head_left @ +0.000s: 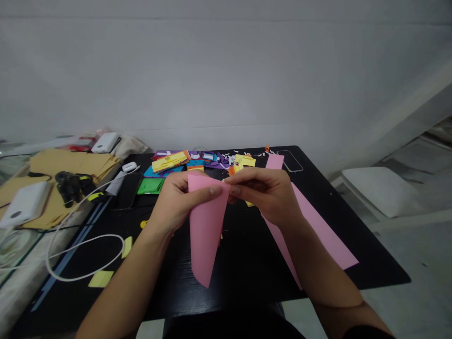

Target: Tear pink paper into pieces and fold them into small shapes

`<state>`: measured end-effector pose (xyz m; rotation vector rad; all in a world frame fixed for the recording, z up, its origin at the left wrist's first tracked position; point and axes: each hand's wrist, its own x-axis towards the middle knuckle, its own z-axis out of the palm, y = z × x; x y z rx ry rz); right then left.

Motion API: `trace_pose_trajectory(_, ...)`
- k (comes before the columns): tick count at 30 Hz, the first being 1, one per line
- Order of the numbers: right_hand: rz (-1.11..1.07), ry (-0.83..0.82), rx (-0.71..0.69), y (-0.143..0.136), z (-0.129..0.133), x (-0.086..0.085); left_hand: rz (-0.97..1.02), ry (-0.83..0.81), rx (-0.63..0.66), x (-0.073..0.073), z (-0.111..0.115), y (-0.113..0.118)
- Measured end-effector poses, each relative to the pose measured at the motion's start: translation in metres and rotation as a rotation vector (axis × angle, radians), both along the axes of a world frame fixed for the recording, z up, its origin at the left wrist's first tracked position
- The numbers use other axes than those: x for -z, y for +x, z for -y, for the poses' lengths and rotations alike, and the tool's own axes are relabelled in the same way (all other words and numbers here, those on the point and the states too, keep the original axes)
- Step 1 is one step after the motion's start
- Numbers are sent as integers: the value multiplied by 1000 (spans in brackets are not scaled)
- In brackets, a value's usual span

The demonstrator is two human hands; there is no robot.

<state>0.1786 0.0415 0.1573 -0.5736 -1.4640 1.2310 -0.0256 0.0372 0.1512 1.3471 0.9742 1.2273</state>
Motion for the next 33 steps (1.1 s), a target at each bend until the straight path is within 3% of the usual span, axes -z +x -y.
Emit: trace_pose_trajectory(33, 52, 25, -17, 3, -5, 2, 0, -48, 23, 1, 0, 3)
